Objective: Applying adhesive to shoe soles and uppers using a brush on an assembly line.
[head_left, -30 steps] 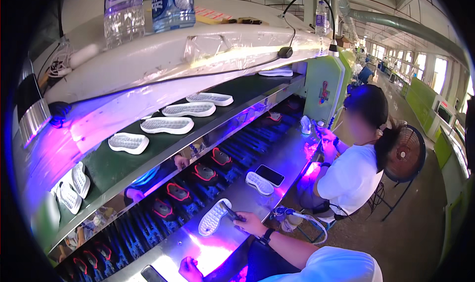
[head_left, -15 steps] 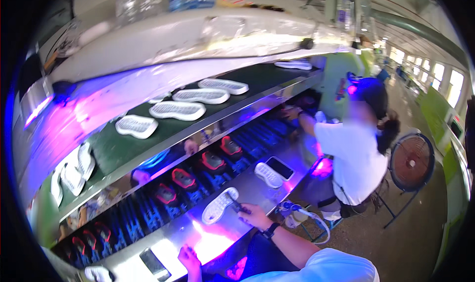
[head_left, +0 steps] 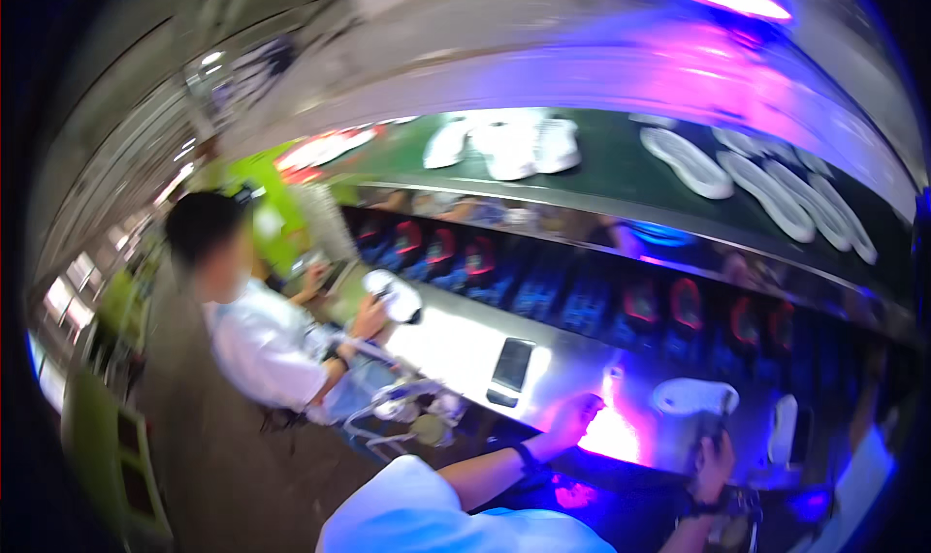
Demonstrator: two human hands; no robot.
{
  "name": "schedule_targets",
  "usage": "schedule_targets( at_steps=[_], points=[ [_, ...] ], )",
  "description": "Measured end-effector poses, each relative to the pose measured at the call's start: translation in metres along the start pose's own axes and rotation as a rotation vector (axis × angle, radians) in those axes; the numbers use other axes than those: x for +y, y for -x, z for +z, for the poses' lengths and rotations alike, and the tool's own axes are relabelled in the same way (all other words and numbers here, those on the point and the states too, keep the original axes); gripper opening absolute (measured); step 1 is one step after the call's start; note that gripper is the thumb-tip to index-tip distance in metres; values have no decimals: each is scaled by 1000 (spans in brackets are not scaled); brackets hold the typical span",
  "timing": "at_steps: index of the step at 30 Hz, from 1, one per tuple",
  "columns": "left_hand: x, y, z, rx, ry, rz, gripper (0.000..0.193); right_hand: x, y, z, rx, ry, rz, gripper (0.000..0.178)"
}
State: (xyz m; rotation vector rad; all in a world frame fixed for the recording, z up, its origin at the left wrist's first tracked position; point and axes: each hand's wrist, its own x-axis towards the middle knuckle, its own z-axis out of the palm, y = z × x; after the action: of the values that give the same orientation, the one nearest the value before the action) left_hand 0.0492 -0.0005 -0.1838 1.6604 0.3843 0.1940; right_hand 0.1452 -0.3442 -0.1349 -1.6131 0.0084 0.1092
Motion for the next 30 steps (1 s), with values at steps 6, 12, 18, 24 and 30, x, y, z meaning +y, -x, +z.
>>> schedule_targets(
  at_steps=[6, 12, 18, 24, 30],
  points=[
    [0, -1, -9, 10, -147, 211, 29, 4, -17, 12, -33, -14, -15, 33],
    [16, -33, -34, -176, 816, -320, 36, -24, -17, 24, -71, 91, 19, 28],
    [199, -78, -77, -404, -513, 30, 48, -20, -22, 23, -30, -66, -14, 26],
    [241, -174, -59, -488, -1077, 147, 40, -29, -22, 12, -84, -228, 44, 29],
    [214, -260, 34, -242, -1333, 417, 43, -2, -25, 5, -26, -133, -123, 43]
  ],
)
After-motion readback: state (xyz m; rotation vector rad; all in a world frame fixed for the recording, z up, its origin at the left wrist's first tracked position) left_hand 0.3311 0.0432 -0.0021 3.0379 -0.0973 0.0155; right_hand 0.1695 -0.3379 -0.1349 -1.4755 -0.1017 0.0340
